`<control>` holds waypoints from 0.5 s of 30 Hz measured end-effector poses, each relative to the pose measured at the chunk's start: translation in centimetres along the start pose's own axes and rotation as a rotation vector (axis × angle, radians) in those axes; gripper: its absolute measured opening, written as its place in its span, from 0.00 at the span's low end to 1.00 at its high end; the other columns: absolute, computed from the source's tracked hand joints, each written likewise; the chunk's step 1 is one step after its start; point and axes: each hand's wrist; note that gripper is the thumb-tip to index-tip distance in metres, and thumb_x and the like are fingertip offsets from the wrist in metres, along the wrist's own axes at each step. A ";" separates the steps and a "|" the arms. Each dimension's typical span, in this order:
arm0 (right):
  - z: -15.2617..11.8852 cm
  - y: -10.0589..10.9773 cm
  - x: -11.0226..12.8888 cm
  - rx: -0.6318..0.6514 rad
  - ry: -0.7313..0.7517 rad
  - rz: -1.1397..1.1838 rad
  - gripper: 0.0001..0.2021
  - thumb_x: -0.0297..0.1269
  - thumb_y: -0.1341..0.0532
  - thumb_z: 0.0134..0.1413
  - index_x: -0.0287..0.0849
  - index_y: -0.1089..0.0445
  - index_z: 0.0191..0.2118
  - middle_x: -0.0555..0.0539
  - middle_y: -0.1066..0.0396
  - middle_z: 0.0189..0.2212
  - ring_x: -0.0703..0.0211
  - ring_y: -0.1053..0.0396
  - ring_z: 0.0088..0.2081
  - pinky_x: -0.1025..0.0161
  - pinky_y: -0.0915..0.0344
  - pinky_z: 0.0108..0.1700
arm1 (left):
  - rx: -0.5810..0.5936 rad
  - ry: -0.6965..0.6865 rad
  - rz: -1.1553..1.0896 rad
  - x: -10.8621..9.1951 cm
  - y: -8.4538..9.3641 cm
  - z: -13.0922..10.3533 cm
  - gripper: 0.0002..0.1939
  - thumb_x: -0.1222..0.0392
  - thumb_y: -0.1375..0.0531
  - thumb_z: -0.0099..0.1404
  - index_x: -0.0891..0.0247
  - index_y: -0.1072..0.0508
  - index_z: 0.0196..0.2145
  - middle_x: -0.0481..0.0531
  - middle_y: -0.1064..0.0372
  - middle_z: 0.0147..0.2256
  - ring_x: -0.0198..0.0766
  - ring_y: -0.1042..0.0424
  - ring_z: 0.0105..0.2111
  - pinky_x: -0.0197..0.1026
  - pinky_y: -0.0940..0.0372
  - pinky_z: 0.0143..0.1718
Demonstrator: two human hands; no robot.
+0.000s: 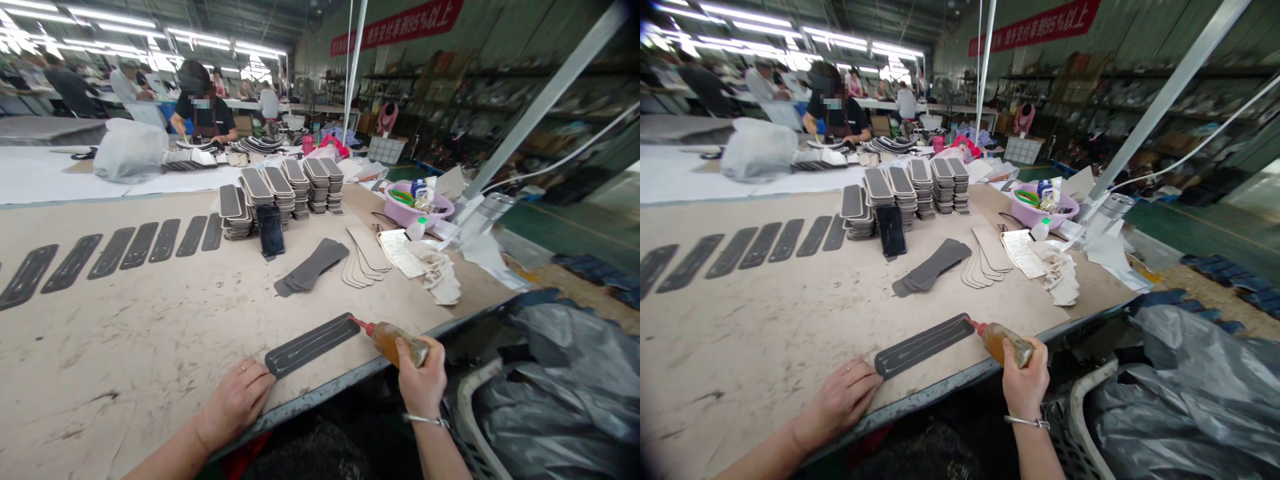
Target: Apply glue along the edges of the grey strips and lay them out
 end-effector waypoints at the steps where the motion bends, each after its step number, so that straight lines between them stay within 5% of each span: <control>1: 0.1 -0.2 -0.1 0.006 -0.003 0.003 0.20 0.54 0.37 0.50 0.42 0.36 0.38 0.49 0.35 0.31 0.57 0.36 0.30 0.64 0.40 0.32 | -0.001 -0.002 0.000 0.0 0.0 0.0 0.09 0.69 0.48 0.66 0.64 0.29 0.39 0.54 0.33 0.33 0.38 0.35 0.34 0.44 0.35 0.40; 15: -1.2 1.9 -0.4 -0.003 -0.076 -0.013 0.20 0.54 0.37 0.49 0.42 0.36 0.38 0.49 0.35 0.32 0.57 0.36 0.31 0.62 0.40 0.35 | -0.019 -0.011 0.007 0.1 -0.1 0.1 0.08 0.70 0.46 0.65 0.66 0.29 0.40 0.55 0.31 0.35 0.39 0.34 0.36 0.44 0.35 0.41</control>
Point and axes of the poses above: each hand's wrist, its own z-axis towards the middle knuckle, its own y-axis out of the back of the hand, x = y × z
